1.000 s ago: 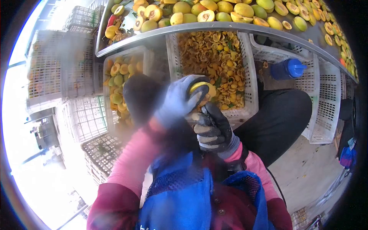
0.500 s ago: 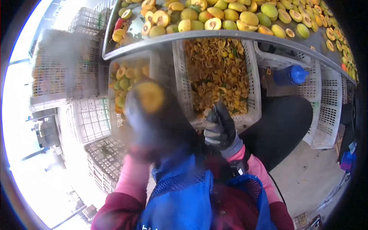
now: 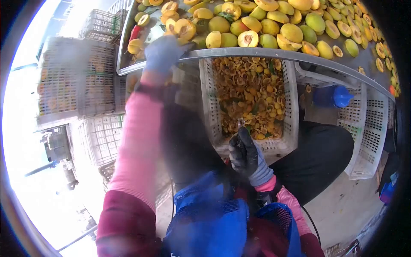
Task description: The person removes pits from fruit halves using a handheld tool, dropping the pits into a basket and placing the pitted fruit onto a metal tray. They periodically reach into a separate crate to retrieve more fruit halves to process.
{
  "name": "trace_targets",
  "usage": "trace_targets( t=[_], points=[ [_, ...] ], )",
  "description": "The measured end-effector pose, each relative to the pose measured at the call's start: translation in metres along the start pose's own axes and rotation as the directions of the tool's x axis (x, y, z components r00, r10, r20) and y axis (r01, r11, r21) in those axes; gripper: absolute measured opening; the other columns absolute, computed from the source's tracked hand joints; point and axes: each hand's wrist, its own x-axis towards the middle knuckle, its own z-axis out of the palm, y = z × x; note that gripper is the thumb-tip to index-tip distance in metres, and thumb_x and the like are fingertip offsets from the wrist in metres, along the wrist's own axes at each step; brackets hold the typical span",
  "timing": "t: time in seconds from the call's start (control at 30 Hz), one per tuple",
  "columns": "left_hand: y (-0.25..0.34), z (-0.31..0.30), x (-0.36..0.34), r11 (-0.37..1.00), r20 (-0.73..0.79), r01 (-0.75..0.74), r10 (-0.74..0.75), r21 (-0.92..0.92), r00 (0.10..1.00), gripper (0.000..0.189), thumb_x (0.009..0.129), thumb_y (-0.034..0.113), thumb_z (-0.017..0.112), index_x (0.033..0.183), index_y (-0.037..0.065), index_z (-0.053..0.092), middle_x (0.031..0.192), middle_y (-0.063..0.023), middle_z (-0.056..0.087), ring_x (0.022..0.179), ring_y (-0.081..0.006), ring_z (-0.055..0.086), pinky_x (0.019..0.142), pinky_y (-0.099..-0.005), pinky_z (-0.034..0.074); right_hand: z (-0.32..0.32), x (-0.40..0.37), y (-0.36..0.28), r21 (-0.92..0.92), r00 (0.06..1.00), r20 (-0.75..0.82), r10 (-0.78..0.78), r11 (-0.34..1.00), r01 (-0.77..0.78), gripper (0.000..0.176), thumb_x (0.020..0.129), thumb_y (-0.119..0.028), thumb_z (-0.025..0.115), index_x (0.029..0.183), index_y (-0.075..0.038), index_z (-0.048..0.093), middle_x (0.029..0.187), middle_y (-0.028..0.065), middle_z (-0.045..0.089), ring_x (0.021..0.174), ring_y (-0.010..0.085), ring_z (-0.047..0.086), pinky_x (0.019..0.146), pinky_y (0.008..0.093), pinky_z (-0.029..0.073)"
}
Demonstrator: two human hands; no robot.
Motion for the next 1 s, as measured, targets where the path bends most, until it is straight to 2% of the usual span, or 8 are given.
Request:
trace_targets(
  t=[0.13,0.27,0.33,0.57,0.73,0.83,0.93,1.0],
  points=[
    [-0.032,0.017,0.056,0.951,0.092,-0.273,0.288,-0.146,0.953,0.053,0.078,0.052,0.057,0.094,0.002,0.064,0.088,-0.0133,0.065,0.081,-0.0248,0.064,0.07,-0.0365,0.05,0.02,-0.001,-0.003,-0.17,0.931,-0.298,-0.212,0.971,0.167,0.04,0.087,-0.053,0.049,0.076,-0.015,0.052,0.049,-0.0032,0.037,0.034,0.0083,0.03,0.032,0.0221,0.024],
    [-0.033,0.012,0.017,0.786,-0.306,-0.483,0.385,-0.385,0.871,0.038,0.077,0.033,0.064,0.093,-0.001,0.061,0.088,-0.0118,0.063,0.078,-0.0173,0.062,0.066,-0.0289,0.05,0.024,-0.003,-0.019,-0.198,0.95,-0.2,-0.239,0.96,0.199,0.037,0.089,-0.049,0.049,0.08,-0.013,0.052,0.05,-0.0025,0.039,0.034,0.0091,0.033,0.032,0.0226,0.025],
    [-0.006,0.001,-0.046,0.399,-0.251,-0.312,0.198,-0.862,0.948,0.039,0.073,0.012,0.068,0.107,-0.002,0.056,0.094,-0.0082,0.061,0.09,-0.0142,0.059,0.073,-0.0298,0.049,0.036,-0.01,-0.027,-0.188,0.956,-0.167,-0.241,0.96,0.209,0.034,0.09,-0.045,0.049,0.084,-0.012,0.052,0.052,-0.0017,0.041,0.035,0.0095,0.034,0.032,0.0231,0.027],
    [0.079,0.021,-0.179,-0.296,-0.156,-0.03,0.412,-0.955,0.898,0.067,0.083,0.023,0.064,0.134,-0.004,0.031,0.129,-0.0151,0.042,0.118,-0.0209,0.043,0.098,-0.0323,0.035,0.048,-0.013,-0.021,-0.231,0.847,-0.035,-0.53,0.829,0.509,0.018,0.087,-0.02,0.055,0.099,-0.007,0.051,0.068,0.0043,0.052,0.045,0.0128,0.047,0.04,0.026,0.039],
    [0.092,0.034,-0.197,-0.031,-0.04,-0.036,0.161,-0.999,0.986,0.042,0.093,0.021,0.047,0.127,-0.003,0.041,0.111,-0.0111,0.055,0.095,-0.0163,0.055,0.087,-0.0286,0.042,0.037,-0.013,-0.018,-0.399,0.782,0.077,-0.618,0.7,0.592,0.026,0.082,-0.005,0.059,0.105,-0.001,0.047,0.081,0.0091,0.057,0.059,0.0181,0.056,0.053,0.0314,0.047],
    [0.085,0.031,-0.191,0.011,0.034,0.034,0.023,-0.999,0.999,0.03,0.096,0.019,0.041,0.113,-0.001,0.055,0.104,-0.0067,0.058,0.089,-0.0154,0.054,0.084,-0.0292,0.042,0.034,-0.023,-0.014,-0.822,0.66,0.242,-0.712,0.212,0.529,0.033,0.082,-0.016,0.062,0.11,-0.002,0.049,0.091,0.0139,0.061,0.078,0.0252,0.061,0.068,0.0348,0.049],
    [0.077,0.046,-0.177,0.459,-0.649,-0.714,0.323,-0.529,0.689,0.024,0.086,0.0,0.053,0.109,-0.004,0.048,0.09,-0.0155,0.055,0.074,-0.0259,0.057,0.057,-0.0323,0.049,0.033,-0.029,-0.01,-0.899,0.602,0.353,-0.717,-0.081,0.43,0.038,0.083,-0.025,0.062,0.111,-0.002,0.051,0.089,0.0191,0.062,0.084,0.0352,0.062,0.071,0.0414,0.049],
    [0.079,0.04,-0.187,0.51,-0.579,-0.643,0.305,-0.572,0.756,0.023,0.082,-0.002,0.056,0.104,-0.002,0.05,0.09,-0.0137,0.056,0.069,-0.026,0.055,0.057,-0.0332,0.047,0.027,-0.029,-0.012,-0.927,0.662,0.352,-0.661,-0.15,0.343,0.037,0.084,-0.025,0.06,0.112,-0.002,0.051,0.088,0.0194,0.063,0.083,0.0363,0.062,0.07,0.0427,0.049]
  ],
)
